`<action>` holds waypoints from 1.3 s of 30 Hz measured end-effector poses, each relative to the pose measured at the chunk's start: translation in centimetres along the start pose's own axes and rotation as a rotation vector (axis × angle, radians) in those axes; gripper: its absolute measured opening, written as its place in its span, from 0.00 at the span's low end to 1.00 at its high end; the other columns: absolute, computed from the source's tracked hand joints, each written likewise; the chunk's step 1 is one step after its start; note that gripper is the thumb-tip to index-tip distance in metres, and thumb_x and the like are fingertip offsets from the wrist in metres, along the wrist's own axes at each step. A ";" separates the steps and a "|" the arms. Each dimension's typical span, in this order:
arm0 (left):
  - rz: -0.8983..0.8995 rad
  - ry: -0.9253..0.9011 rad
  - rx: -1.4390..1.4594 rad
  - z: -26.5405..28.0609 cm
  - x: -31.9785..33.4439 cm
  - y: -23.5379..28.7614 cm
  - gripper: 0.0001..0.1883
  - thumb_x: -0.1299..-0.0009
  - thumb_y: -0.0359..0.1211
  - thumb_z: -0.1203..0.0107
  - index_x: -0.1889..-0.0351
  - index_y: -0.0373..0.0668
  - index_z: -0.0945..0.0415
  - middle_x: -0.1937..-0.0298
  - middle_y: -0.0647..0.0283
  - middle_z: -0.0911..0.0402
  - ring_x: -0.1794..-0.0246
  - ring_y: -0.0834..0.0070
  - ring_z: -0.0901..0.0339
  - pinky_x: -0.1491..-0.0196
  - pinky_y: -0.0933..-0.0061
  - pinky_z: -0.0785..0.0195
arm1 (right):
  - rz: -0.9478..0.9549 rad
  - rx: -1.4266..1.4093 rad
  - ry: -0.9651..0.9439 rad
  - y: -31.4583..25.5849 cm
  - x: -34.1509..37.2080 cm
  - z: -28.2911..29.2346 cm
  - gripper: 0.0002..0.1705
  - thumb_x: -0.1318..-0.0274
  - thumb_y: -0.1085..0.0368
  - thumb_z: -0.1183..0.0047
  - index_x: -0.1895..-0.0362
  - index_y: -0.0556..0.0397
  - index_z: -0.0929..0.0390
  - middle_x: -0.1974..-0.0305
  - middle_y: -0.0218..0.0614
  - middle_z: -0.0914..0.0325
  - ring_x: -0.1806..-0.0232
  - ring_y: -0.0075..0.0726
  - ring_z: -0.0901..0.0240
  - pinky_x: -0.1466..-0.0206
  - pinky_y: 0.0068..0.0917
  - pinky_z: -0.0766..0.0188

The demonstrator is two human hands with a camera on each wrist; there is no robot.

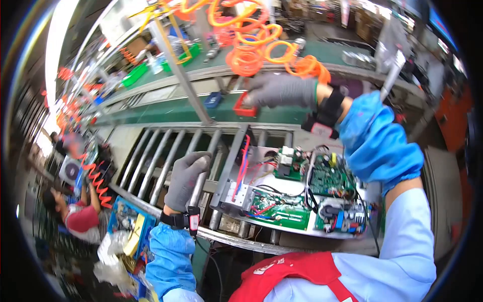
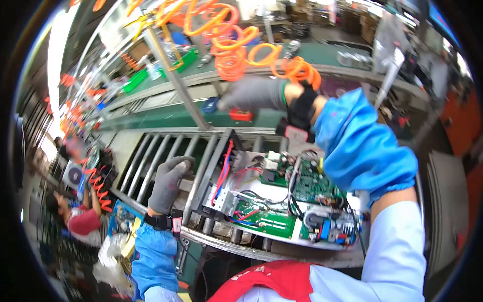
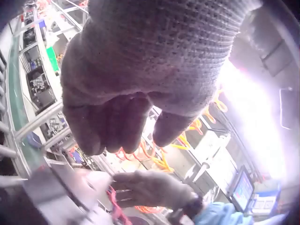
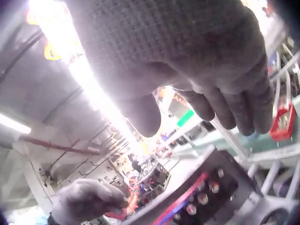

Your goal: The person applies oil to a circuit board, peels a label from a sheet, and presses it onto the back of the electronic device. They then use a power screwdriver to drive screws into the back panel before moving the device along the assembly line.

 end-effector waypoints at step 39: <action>0.081 0.388 0.429 -19.4 11.4 -9.4 0.24 0.19 0.51 0.66 0.50 0.39 0.30 0.58 0.62 0.24 0.62 0.71 0.25 0.57 0.70 0.28 | -0.561 0.141 1.039 37.4 33.6 10.1 0.40 0.29 0.34 0.76 0.44 0.54 0.25 0.51 0.62 0.23 0.44 0.68 0.29 0.41 0.47 0.34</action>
Point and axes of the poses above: each hand's wrist, its own x-axis away from the middle knuckle, its own z-axis out of the back of the hand, y = z × x, the point moved 9 cm from there along -x, towards the middle knuckle
